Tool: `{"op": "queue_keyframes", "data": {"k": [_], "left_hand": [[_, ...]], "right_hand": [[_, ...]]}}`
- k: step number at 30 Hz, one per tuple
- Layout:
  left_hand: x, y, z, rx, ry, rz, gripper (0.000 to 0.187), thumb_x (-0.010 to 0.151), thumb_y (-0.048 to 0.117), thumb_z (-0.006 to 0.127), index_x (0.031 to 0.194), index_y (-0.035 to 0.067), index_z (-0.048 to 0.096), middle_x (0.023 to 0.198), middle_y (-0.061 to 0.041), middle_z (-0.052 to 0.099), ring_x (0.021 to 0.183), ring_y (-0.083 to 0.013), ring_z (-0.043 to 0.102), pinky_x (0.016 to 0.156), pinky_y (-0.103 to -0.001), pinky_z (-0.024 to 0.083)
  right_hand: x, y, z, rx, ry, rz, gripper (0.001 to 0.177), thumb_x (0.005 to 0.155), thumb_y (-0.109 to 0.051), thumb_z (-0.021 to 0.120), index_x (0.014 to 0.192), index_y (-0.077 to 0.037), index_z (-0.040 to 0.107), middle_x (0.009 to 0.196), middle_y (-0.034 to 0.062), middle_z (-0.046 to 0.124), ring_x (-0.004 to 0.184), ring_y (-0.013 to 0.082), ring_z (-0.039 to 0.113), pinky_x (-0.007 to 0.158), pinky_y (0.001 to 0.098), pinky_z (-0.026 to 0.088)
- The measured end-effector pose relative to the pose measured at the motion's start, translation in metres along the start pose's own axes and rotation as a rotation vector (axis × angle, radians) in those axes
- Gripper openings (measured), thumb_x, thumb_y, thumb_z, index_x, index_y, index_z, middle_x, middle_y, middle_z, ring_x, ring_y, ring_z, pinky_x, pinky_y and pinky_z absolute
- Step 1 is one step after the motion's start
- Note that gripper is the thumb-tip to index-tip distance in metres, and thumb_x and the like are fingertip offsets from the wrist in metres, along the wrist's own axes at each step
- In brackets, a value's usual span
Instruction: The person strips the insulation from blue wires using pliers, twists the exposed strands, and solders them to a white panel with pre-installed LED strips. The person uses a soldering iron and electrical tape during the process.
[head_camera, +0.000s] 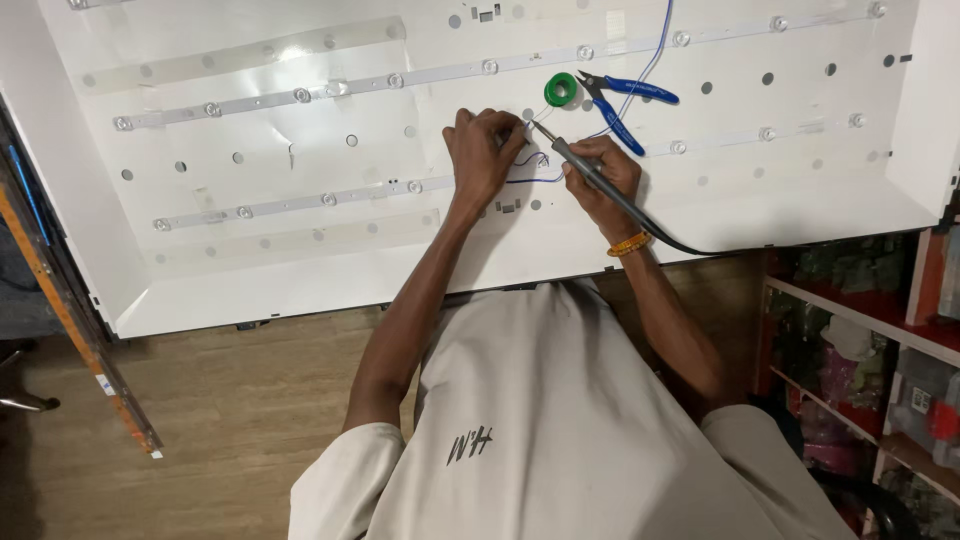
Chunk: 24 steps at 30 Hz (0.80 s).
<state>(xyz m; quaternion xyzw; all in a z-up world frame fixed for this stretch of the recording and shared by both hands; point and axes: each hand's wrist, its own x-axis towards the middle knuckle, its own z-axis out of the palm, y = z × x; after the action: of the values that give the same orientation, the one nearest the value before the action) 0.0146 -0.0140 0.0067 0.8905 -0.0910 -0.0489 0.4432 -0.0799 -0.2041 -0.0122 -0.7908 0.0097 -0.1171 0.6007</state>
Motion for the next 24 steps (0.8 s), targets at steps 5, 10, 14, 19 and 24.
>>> {"op": "queue_keyframes", "data": {"k": [5,10,14,19,24], "left_hand": [[0.001,0.000,0.001,-0.009,-0.013,-0.021,0.015,0.087,0.023,0.076,0.090,0.009,0.081,0.074,-0.003,0.072,0.087,-0.0239,0.049,0.082,-0.041,0.031],[0.001,0.001,0.001,-0.012,-0.003,-0.023,0.014,0.087,0.023,0.076,0.090,0.009,0.080,0.074,-0.002,0.072,0.086,-0.0225,0.050,0.082,-0.040,0.031],[0.001,-0.001,0.003,0.011,-0.037,-0.077,0.014,0.088,0.023,0.076,0.087,0.009,0.080,0.068,-0.002,0.072,0.087,-0.0232,0.049,0.082,-0.040,0.031],[0.001,-0.007,0.006,-0.004,0.005,-0.009,0.015,0.087,0.025,0.076,0.090,0.011,0.081,0.074,-0.001,0.073,0.084,-0.0213,0.051,0.080,-0.041,0.031],[0.001,-0.009,0.005,0.015,-0.003,0.006,0.017,0.088,0.027,0.076,0.091,0.010,0.081,0.075,-0.002,0.073,0.086,-0.0214,0.051,0.081,-0.040,0.032]], "right_hand": [[0.001,0.003,0.000,0.059,-0.015,0.018,0.018,0.098,-0.004,0.074,0.113,0.002,0.066,0.106,0.0081,0.068,0.084,0.0076,0.068,0.068,0.0211,0.057],[0.001,0.004,0.000,0.044,-0.012,-0.015,0.018,0.098,-0.002,0.074,0.114,0.002,0.066,0.107,0.0088,0.069,0.086,0.0083,0.067,0.070,0.0219,0.058],[0.000,0.004,0.000,0.051,0.001,0.006,0.018,0.096,-0.001,0.074,0.113,0.002,0.066,0.103,0.0077,0.070,0.084,0.0068,0.067,0.068,0.0207,0.057],[0.001,0.005,0.001,0.078,0.014,0.015,0.017,0.097,-0.002,0.074,0.112,0.002,0.067,0.102,0.0065,0.069,0.081,0.0052,0.063,0.066,0.0198,0.054],[0.001,0.005,-0.001,0.154,0.031,0.014,0.017,0.099,-0.003,0.073,0.113,0.002,0.065,0.103,0.0056,0.069,0.082,0.0048,0.063,0.068,0.0195,0.053]]}}
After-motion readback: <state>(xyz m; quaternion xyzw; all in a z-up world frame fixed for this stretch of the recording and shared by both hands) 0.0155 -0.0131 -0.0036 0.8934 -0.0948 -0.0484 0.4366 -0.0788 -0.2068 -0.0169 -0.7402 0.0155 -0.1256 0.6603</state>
